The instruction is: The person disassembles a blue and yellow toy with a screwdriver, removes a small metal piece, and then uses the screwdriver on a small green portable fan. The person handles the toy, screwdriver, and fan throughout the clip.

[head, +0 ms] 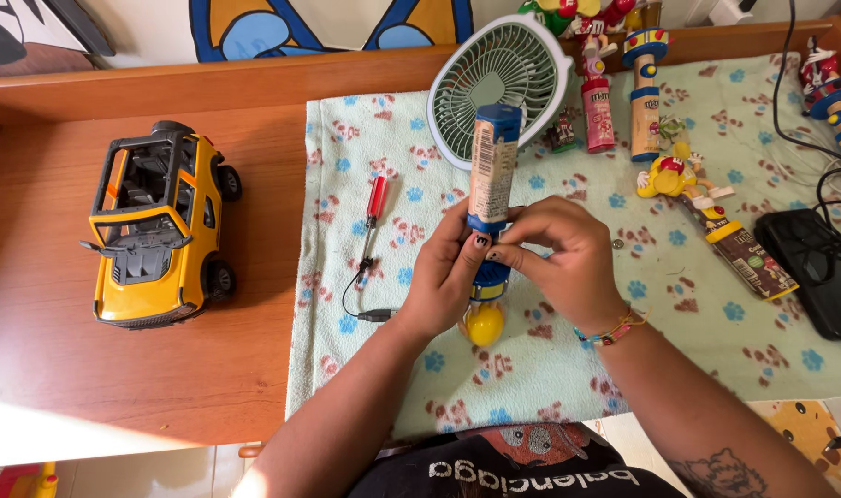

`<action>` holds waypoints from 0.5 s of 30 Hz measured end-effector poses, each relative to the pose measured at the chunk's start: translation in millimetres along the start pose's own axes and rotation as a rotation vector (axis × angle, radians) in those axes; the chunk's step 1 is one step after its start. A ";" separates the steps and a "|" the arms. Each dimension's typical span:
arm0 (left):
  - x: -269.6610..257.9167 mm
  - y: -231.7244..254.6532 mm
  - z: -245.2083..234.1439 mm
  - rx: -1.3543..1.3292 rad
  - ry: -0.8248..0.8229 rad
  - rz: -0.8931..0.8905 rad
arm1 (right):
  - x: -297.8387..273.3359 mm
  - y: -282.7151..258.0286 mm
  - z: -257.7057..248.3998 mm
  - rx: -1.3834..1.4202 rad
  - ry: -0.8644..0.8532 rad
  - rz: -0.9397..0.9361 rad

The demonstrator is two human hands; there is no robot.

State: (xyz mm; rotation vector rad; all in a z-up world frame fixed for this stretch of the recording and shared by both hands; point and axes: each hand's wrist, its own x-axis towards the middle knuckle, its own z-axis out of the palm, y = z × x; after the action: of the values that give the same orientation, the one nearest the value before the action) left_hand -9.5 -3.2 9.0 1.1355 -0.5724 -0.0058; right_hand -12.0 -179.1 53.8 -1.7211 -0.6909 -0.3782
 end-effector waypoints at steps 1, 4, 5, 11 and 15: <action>1.3 -0.1 -0.9 0.018 -0.008 0.010 | 0.0 5.4 1.8 0.142 0.018 0.026; -0.4 -1.2 -2.2 0.035 -0.023 0.030 | -4.7 14.8 5.3 0.398 0.065 0.091; -1.1 -1.1 -2.7 0.020 -0.033 0.037 | -5.0 15.8 6.8 0.368 0.083 0.093; -4.0 -3.5 -3.1 0.299 0.025 0.114 | -7.4 11.1 4.5 0.547 -0.029 0.354; -3.9 1.0 -3.8 0.637 0.082 0.174 | -9.7 13.9 -3.3 0.529 -0.237 0.442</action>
State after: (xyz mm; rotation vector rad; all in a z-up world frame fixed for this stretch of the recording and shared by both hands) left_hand -11.5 1.7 7.0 1.6883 -0.6159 0.3957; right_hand -10.4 -186.7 38.3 -1.3633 -0.4983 0.3000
